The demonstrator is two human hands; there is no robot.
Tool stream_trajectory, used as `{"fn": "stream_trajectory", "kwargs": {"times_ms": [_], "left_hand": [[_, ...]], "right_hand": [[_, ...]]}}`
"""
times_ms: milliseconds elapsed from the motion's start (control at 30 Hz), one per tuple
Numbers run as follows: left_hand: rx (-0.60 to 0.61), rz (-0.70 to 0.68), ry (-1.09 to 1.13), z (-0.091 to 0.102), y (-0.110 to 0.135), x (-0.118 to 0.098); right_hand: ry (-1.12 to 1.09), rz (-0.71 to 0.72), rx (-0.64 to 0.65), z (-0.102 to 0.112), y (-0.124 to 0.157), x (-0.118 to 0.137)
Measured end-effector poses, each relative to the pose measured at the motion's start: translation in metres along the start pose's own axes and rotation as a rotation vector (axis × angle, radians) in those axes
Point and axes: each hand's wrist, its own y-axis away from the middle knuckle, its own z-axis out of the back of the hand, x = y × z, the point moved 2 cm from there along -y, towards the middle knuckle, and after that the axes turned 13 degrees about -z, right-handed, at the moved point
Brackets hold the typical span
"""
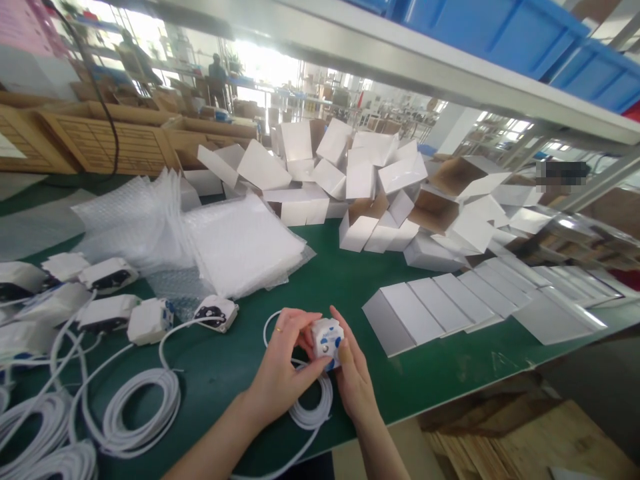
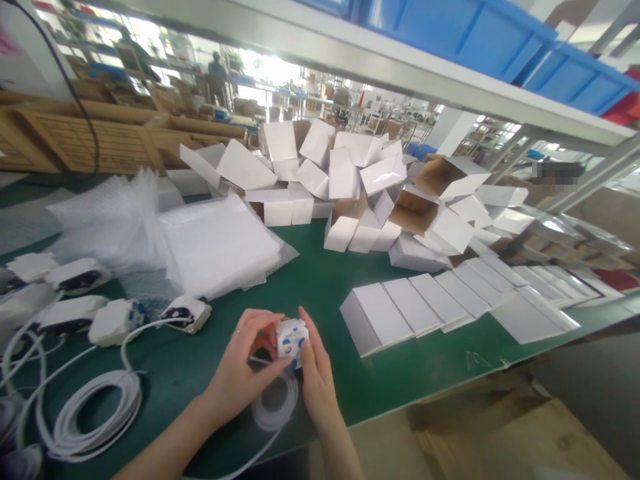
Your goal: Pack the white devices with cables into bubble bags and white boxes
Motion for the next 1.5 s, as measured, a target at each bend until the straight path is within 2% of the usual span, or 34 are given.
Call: {"fn": "stream_trajectory", "kwargs": {"times_ms": [167,400,867,1500], "left_hand": [[0.054,0.044,-0.004,0.004,-0.008,0.003],[0.011,0.137,0.016,0.005,-0.007,0.013],[0.017,0.154,-0.019,0.006,-0.007,0.013],[0.001,0.125,0.017,0.004,-0.006,0.011]], "right_hand": [[-0.204,-0.058,0.077,-0.001,0.003,0.000],[-0.347,-0.098,0.141,-0.004,0.005,0.002],[-0.275,-0.114,0.129,0.000,0.005,0.001],[-0.339,-0.077,0.173,0.002,0.005,0.003]]}}
